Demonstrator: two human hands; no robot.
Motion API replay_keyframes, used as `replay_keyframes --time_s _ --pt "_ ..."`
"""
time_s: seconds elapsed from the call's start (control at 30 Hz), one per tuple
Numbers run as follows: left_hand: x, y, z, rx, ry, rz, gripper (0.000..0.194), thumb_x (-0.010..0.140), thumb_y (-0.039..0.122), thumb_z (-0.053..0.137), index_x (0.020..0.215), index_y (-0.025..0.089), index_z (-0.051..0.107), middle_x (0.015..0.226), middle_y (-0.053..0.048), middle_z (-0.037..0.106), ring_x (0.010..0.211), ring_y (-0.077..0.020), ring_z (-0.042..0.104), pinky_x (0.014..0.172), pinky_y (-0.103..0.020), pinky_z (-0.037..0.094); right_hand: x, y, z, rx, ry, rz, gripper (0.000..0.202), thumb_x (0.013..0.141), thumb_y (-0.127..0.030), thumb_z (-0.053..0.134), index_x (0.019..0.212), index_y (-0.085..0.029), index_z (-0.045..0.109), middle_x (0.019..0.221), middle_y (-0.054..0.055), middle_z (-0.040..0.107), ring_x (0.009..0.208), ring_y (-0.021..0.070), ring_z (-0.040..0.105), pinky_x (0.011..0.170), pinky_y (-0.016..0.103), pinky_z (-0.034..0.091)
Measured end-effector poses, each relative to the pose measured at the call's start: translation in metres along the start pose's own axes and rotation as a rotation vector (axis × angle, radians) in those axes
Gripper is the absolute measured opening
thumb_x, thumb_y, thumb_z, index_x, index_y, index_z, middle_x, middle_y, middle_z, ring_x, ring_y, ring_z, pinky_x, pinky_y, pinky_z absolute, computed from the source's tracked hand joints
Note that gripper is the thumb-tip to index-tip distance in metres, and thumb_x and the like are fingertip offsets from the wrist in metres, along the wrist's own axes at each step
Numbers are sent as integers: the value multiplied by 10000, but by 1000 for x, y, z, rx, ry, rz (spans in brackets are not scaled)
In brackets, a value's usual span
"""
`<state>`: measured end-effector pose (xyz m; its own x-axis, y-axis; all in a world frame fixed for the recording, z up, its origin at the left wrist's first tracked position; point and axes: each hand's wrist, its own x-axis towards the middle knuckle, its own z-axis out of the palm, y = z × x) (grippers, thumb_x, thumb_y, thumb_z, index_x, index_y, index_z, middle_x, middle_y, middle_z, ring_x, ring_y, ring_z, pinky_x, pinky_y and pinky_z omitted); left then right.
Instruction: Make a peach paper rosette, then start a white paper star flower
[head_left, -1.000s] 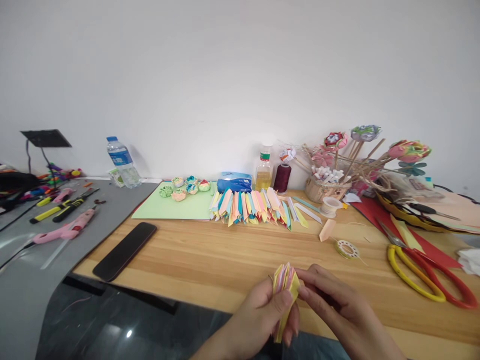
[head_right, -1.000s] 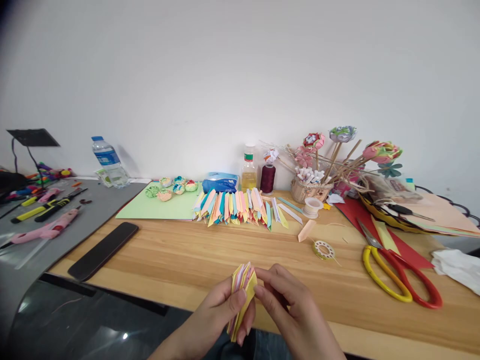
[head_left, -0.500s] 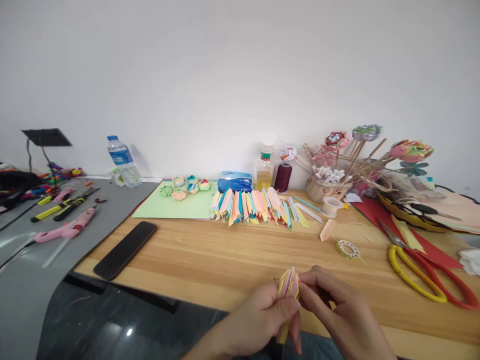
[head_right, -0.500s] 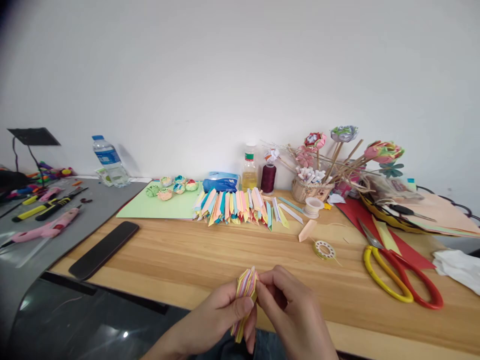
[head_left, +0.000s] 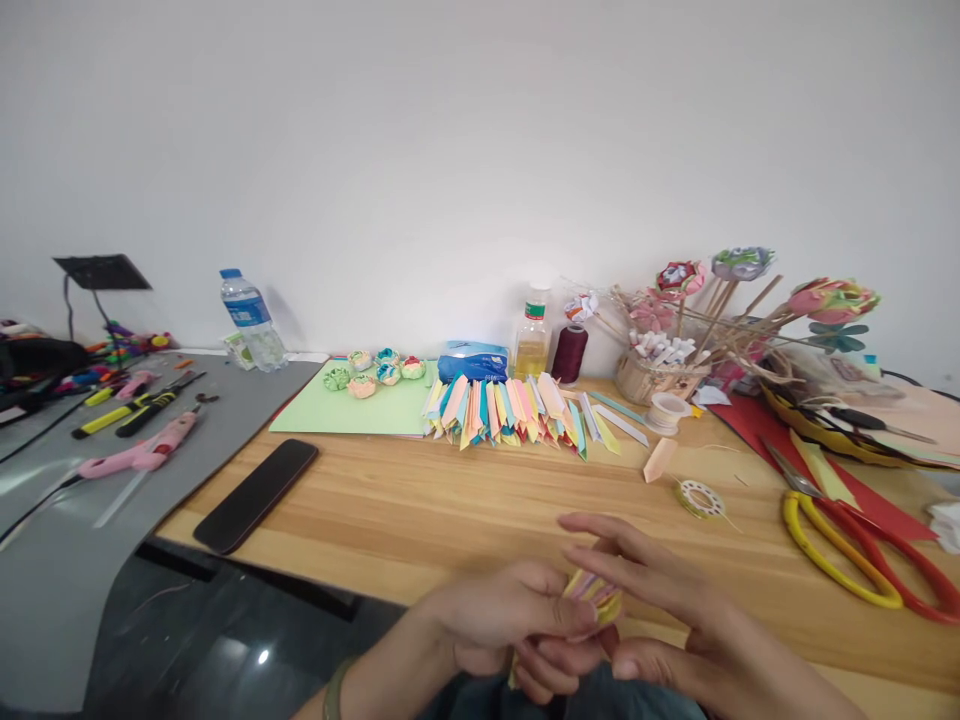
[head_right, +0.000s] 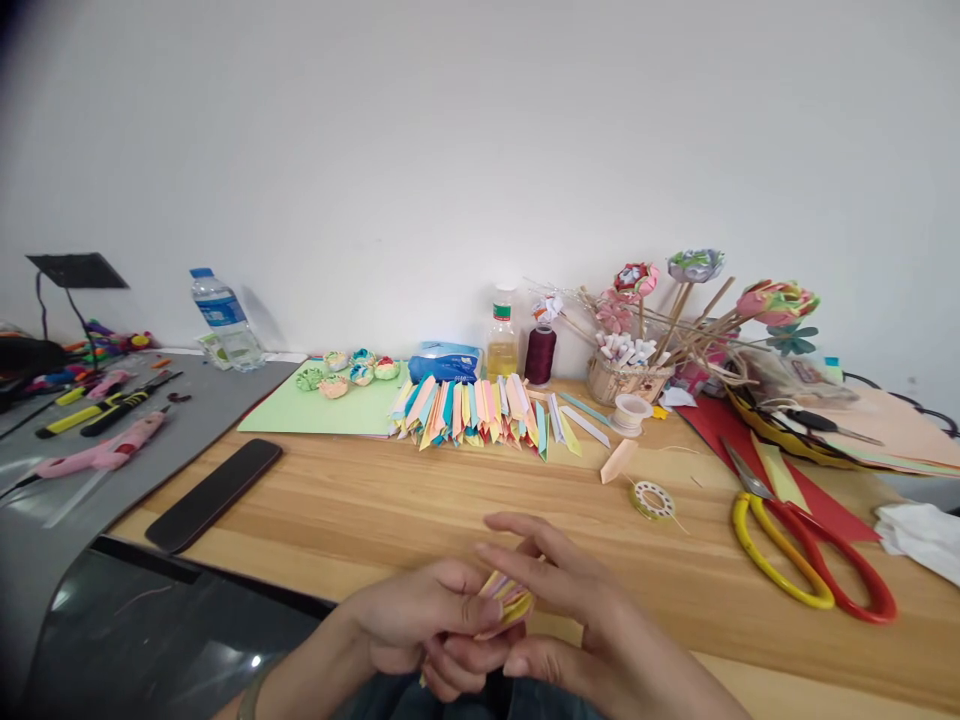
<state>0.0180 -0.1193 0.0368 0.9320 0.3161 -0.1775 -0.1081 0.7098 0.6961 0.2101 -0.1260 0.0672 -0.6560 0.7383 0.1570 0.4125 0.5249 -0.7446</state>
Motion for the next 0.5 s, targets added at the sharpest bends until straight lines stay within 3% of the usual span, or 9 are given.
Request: replay_keyframes --time_s 0.13,0.27,0.37,0.43,0.5 --pt "-3 14 -2 6 -75 -145 300 750 337 601 631 159 390 473 92 270 336 -5 157 348 -205 38 9 -13 -9 -18 -159 -82 383 819 -254 567 1188 -345 526 1112 30 607 987 163 577 804 235 485" --pt "-4 21 0 117 -15 -135 275 635 220 686 640 157 418 474 103 293 341 1 204 346 -166 119 10 -8 -2 -34 4 -174 250 823 -202 561 1050 -279 630 984 39 660 872 150 611 709 217 505" --pt "-5 19 4 272 150 -28 297 566 185 724 761 159 500 573 89 418 370 -4 319 373 -151 260 9 3 4 -34 189 -226 182 816 -197 566 957 -255 666 865 39 692 786 150 632 642 217 521" --pt "-6 18 6 469 353 108 314 625 218 687 907 172 555 754 40 549 496 -39 457 487 -188 390 8 12 6 -61 309 -216 160 818 -206 559 922 -247 673 826 40 695 763 156 643 632 226 528" --pt "-7 17 6 782 596 235 273 734 257 596 997 180 591 947 -19 611 722 -104 548 680 -257 440 7 23 9 -129 391 -174 155 828 -214 538 899 -240 673 828 47 689 778 167 645 650 245 530"
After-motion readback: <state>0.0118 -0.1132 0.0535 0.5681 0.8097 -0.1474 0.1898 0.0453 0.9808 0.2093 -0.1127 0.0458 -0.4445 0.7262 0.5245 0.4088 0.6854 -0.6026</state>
